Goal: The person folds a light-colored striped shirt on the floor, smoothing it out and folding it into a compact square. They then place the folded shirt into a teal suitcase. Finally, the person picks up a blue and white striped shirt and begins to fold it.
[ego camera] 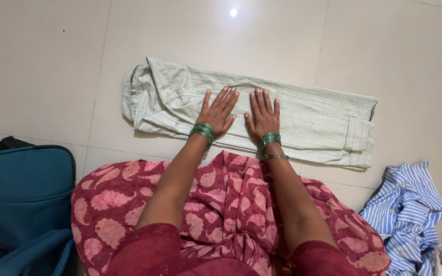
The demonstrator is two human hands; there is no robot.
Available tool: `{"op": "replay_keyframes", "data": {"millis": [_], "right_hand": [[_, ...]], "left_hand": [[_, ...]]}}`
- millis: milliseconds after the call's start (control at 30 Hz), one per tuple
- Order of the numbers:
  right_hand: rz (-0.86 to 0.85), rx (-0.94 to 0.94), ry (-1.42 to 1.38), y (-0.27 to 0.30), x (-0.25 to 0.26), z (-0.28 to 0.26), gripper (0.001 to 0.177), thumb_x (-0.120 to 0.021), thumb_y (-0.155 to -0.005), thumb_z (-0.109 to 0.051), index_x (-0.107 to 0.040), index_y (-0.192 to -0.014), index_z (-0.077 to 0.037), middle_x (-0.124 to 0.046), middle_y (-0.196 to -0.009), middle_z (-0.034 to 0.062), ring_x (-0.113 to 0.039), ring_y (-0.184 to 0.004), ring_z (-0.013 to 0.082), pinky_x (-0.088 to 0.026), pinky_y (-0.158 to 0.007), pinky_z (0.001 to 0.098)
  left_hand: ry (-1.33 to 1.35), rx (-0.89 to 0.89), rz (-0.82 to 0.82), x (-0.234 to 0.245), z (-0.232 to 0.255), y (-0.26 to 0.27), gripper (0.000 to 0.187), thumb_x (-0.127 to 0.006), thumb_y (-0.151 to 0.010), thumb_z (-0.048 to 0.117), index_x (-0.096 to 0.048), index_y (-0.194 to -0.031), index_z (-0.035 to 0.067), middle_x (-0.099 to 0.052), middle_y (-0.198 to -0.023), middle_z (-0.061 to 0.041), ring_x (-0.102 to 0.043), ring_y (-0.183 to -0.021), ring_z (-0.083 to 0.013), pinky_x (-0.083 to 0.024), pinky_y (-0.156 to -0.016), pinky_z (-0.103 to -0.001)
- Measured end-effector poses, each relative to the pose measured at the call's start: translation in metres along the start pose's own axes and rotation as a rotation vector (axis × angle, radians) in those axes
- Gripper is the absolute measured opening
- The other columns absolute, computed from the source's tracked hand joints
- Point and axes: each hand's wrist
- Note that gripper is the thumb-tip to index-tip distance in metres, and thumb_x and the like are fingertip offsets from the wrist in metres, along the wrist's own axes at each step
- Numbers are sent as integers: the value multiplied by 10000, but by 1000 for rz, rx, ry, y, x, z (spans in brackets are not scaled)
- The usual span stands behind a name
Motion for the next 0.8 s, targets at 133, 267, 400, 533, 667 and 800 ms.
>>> {"op": "replay_keyframes", "data": {"millis": [133, 267, 400, 533, 667, 800], "right_hand": [[-15, -12, 10, 2, 1, -2, 696, -364, -989, -422, -258, -1628, -166, -187, -1709, 20, -107, -1577, 199, -3, -1266, 494], [-17, -8, 18, 1, 2, -3, 698, -350, -984, -415, -252, -1630, -169, -180, -1713, 11, -104, -1580, 193, -2, -1272, 493], [-21, -19, 21, 2, 2, -4, 695, -349, -979, -412, -252, -1628, -183, -180, -1713, 4, -105, -1577, 185, -8, -1274, 488], [-16, -16, 28, 1, 1, -3, 704, -353, -976, -413, -252, -1632, -178, -180, -1715, 10, -103, -1581, 189, -5, -1275, 487], [-23, -18, 25, 2, 2, -3, 703, -352, -977, -413, -252, -1632, -178, -181, -1713, 9, -103, -1578, 190, -7, -1273, 488], [-5, -15, 17, 4, 2, -5, 700, -351, -980, -412, -250, -1633, -181, -182, -1718, 6, -103, -1584, 186, -10, -1280, 490]], "left_hand": [[-35, 69, -206, 9, -2, -6, 708, -268, -1032, 550, -25, -1633, 265, 27, -1714, 36, 27, -1570, -174, 57, -1233, -559], [-108, 148, -290, 16, -44, -21, 700, -171, -1041, 594, 48, -1615, 260, 90, -1716, 52, 68, -1566, -161, 78, -1231, -559], [-137, 257, -313, 29, -105, -13, 717, -164, -1032, 597, 63, -1616, 249, 105, -1713, 32, 61, -1565, -162, 61, -1245, -522], [-79, 288, -117, 33, -131, 1, 715, -228, -1031, 541, -4, -1632, 225, 52, -1713, -5, 29, -1571, -177, 41, -1260, -447], [27, 303, -33, 32, -131, 5, 709, -293, -1031, 492, -73, -1646, 217, -13, -1722, -26, 1, -1578, -189, 34, -1278, -440], [1, 288, -26, 23, -136, 1, 683, -293, -1053, 458, -66, -1643, 199, -3, -1721, -38, 11, -1578, -204, 40, -1267, -464]]}}
Point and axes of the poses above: each hand's wrist, its own y-axis away from the middle knuckle, its own x-axis out of the back of the hand, z = x × y
